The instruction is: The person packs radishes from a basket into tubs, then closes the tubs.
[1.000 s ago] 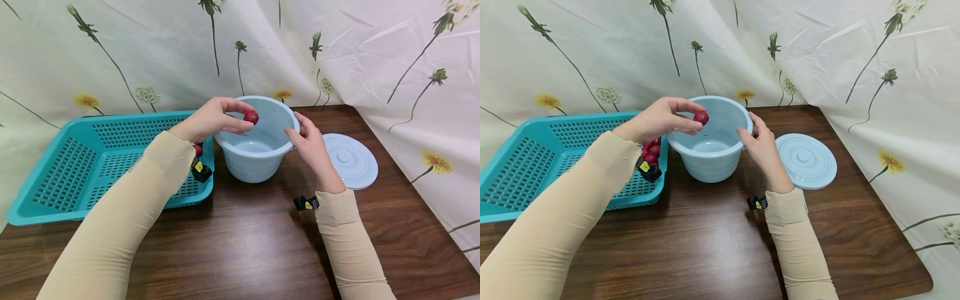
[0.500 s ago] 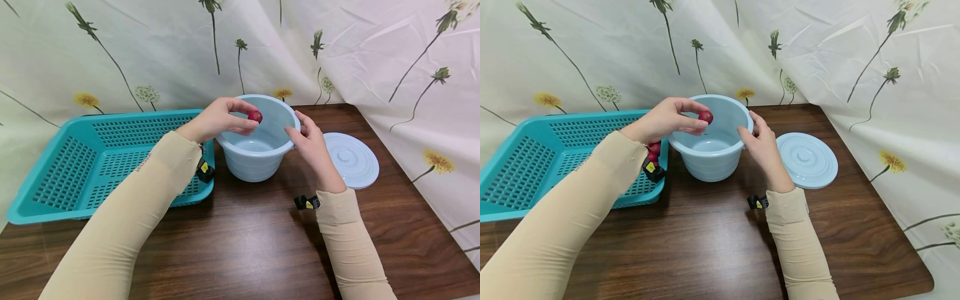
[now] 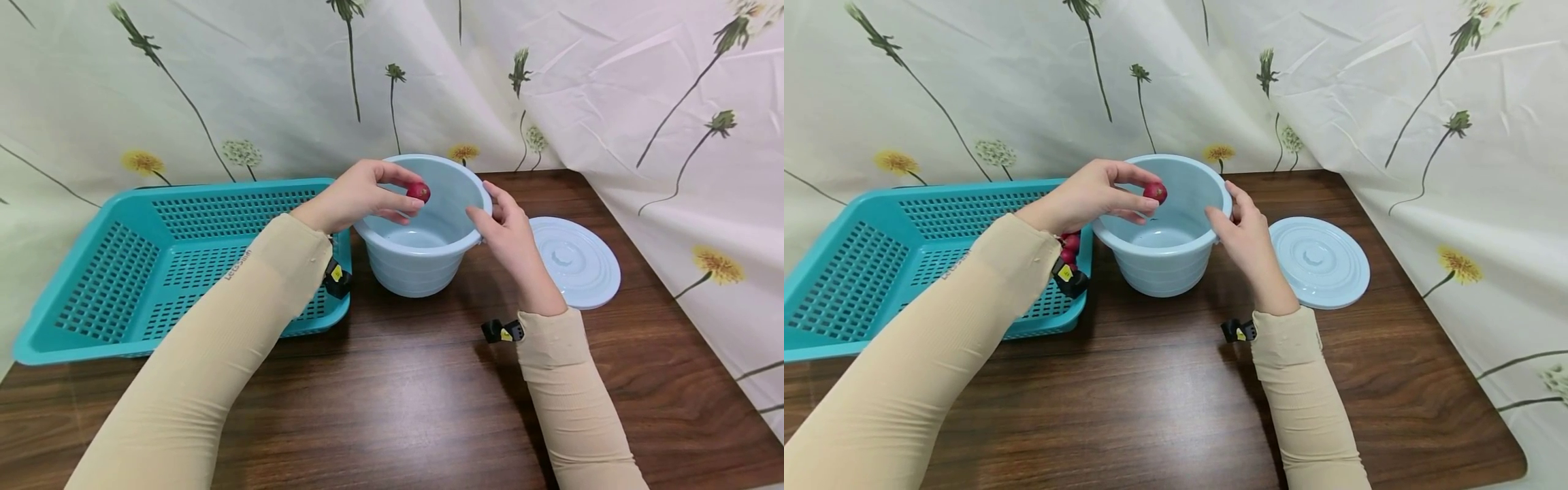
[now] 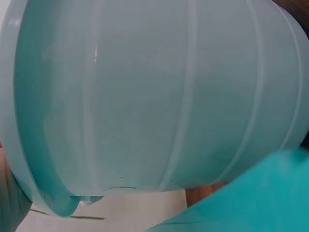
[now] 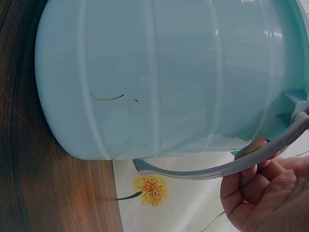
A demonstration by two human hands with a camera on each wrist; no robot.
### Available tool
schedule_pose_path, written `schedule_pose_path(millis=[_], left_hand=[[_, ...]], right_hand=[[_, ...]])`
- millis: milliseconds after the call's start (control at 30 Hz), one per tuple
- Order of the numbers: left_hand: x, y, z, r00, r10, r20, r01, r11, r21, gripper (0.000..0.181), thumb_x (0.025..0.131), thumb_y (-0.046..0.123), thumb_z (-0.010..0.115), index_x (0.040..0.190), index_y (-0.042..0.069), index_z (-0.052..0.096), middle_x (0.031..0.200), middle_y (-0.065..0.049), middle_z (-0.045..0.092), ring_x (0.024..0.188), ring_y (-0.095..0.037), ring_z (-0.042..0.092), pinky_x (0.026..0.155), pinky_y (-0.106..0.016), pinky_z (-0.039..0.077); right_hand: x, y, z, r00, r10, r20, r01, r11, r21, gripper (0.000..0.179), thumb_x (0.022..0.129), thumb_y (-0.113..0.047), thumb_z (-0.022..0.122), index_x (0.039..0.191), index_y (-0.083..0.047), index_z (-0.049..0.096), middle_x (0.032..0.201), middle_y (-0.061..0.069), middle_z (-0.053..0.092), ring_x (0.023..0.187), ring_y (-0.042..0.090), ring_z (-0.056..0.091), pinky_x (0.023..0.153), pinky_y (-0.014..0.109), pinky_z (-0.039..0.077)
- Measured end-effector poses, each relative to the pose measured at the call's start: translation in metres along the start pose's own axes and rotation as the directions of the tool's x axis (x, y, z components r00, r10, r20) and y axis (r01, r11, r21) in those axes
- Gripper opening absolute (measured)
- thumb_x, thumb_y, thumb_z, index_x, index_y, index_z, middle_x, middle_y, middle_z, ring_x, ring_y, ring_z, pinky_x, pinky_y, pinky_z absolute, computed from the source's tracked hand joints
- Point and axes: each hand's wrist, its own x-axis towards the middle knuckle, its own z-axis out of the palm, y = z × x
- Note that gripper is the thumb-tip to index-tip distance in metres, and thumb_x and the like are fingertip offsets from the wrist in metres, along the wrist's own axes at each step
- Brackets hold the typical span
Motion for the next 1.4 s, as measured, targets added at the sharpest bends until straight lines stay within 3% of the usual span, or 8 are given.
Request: schedule_pose_path(millis=[300,567,900,1200,1400], left_hand=[[-0.001,0.000,0.000,1.000,0.004,0.003,-0.004,1.000,-0.010,0.043,0.091,0.013,0.071,0.132,0.006,0.059,0.127,-0.013,0.062,0.099,-0.026,0.070,0.087,-0.042,0.059],[-0.003,0.001,-0.002,1.000,0.000,0.020,0.001,1.000,-0.013,0.048,0.093,0.013,0.070,0.138,0.004,0.055,0.140,-0.012,0.054,0.110,-0.030,0.067,0.084,-0.038,0.060],[-0.003,0.000,-0.001,1.000,0.015,0.017,-0.015,1.000,-0.012,0.046,0.093,0.013,0.069,0.136,0.005,0.057,0.133,-0.010,0.059,0.113,-0.033,0.066,0.086,-0.040,0.059],[-0.005,-0.001,0.001,0.998,0.045,-0.037,-0.046,0.998,-0.035,0.043,0.094,0.014,0.068,0.135,0.007,0.058,0.127,-0.012,0.061,0.109,-0.033,0.066,0.082,-0.039,0.060],[-0.012,-0.002,-0.001,0.990,0.077,-0.122,-0.091,0.989,-0.114,0.036,0.096,0.020,0.066,0.131,0.011,0.062,0.124,-0.009,0.062,0.099,-0.025,0.068,0.075,-0.039,0.061]], right_hand=[[-0.001,-0.001,0.000,1.000,0.005,0.000,-0.005,1.000,-0.001,0.063,0.098,-0.033,0.056,0.154,-0.015,0.035,0.124,0.019,0.065,0.087,0.010,0.060,0.070,0.021,0.049],[0.000,0.000,0.000,1.000,0.006,0.000,-0.006,1.000,0.001,0.063,0.098,-0.033,0.056,0.154,-0.015,0.035,0.123,0.019,0.065,0.086,0.010,0.060,0.070,0.022,0.050],[0.001,0.001,0.000,1.000,-0.002,-0.004,0.002,1.000,-0.001,0.063,0.098,-0.033,0.056,0.154,-0.014,0.035,0.123,0.020,0.065,0.085,0.008,0.060,0.069,0.021,0.050],[0.000,-0.001,0.000,1.000,0.001,-0.003,-0.001,1.000,-0.012,0.063,0.098,-0.034,0.055,0.154,-0.015,0.035,0.122,0.019,0.065,0.084,0.010,0.059,0.069,0.022,0.049],[-0.001,-0.002,0.000,1.000,0.011,0.001,-0.011,1.000,-0.017,0.063,0.098,-0.034,0.055,0.154,-0.015,0.034,0.124,0.020,0.065,0.091,0.015,0.060,0.070,0.019,0.049]])
